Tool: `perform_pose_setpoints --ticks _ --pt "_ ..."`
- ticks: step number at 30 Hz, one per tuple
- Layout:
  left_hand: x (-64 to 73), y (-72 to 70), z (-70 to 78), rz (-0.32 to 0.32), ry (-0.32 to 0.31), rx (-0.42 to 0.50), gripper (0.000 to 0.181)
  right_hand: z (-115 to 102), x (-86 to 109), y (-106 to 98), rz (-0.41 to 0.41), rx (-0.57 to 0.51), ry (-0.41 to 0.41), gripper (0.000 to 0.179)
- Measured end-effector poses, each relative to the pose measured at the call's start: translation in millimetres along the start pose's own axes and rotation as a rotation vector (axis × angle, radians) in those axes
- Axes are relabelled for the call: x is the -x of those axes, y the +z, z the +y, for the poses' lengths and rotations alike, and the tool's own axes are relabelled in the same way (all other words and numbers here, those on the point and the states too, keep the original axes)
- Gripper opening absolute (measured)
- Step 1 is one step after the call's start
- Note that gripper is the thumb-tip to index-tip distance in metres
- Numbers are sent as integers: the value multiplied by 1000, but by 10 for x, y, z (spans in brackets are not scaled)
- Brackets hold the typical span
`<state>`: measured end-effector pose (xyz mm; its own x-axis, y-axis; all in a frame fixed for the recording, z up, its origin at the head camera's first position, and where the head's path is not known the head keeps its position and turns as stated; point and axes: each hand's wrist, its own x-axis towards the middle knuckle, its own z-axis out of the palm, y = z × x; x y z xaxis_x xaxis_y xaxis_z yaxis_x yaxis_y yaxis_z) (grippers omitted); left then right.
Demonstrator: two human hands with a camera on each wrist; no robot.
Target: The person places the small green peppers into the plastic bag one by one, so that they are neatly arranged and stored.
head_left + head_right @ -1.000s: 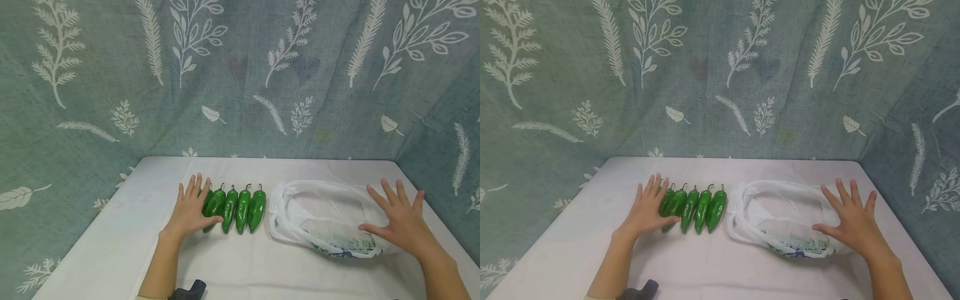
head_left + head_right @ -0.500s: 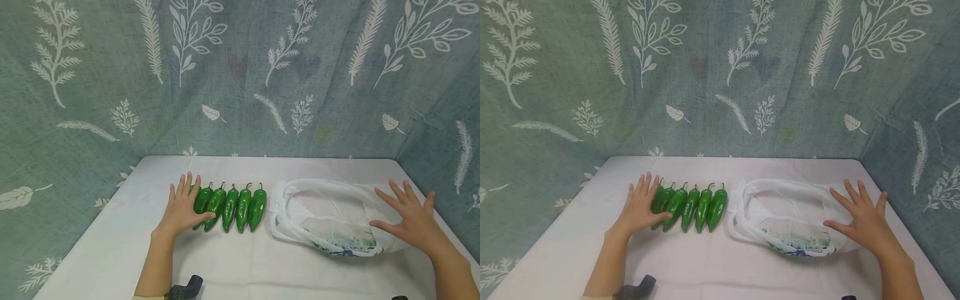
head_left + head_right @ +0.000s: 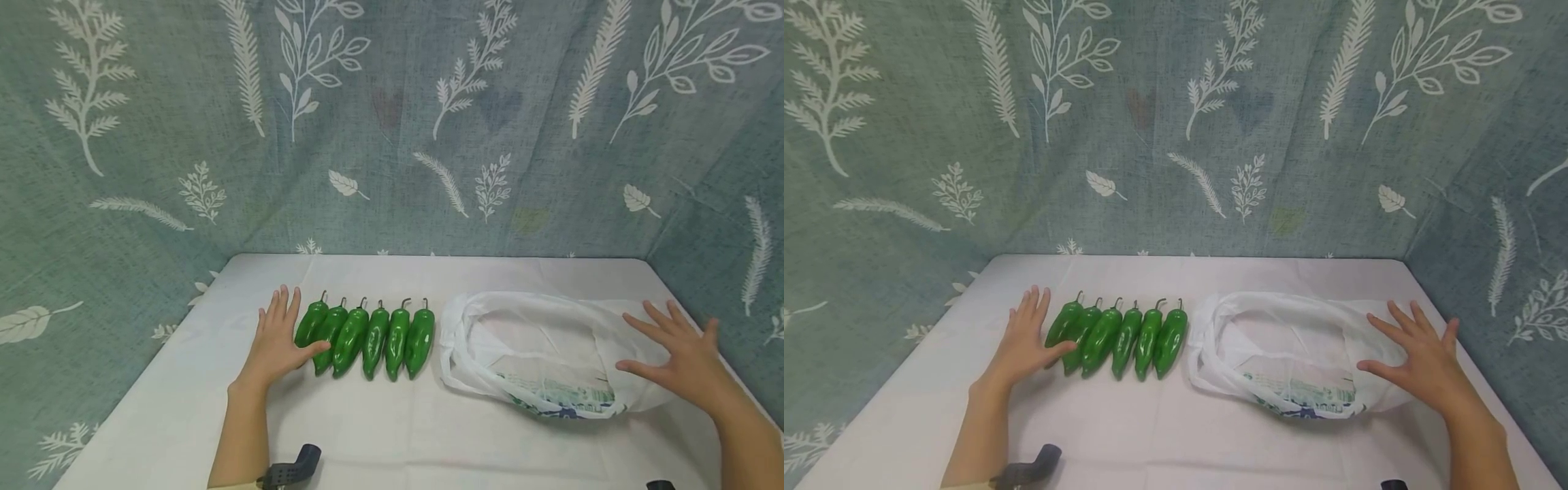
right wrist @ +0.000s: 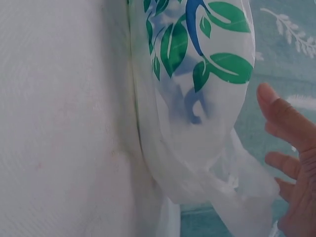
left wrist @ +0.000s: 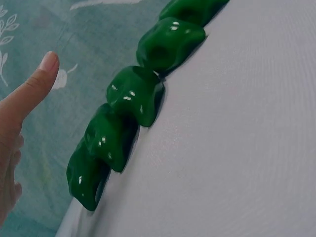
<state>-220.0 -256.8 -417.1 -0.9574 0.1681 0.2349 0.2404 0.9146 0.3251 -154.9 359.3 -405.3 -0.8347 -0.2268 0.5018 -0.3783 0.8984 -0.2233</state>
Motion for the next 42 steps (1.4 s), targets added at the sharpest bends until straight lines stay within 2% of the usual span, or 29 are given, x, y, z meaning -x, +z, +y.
perform_pose_setpoints --ticks 5,11,17,20,23,28,31,38,42 --pt "-8 -3 -19 22 -29 82 113 47 36 -21 3 -29 31 91" --pt "-9 35 -46 -23 -117 221 112 92 54 -14 10 -83 44 87" --pt "2 91 -79 -59 -166 349 107 144 80 16 -48 -172 106 84" --pt "8 132 -101 -95 -201 393 105 166 106 34 -98 -217 162 81" --pt "10 168 -126 -140 -245 441 104 188 129 43 -163 -257 255 79" --pt "-8 208 -182 -170 -295 510 102 246 155 96 -238 -284 399 84" --pt "-9 217 -207 -160 -292 537 102 289 177 153 -238 -322 450 86" --pt "45 255 -261 -149 -291 577 96 403 266 298 -242 -487 528 81" --pt "-14 267 -238 -138 -279 606 89 490 320 348 -228 -514 565 79"
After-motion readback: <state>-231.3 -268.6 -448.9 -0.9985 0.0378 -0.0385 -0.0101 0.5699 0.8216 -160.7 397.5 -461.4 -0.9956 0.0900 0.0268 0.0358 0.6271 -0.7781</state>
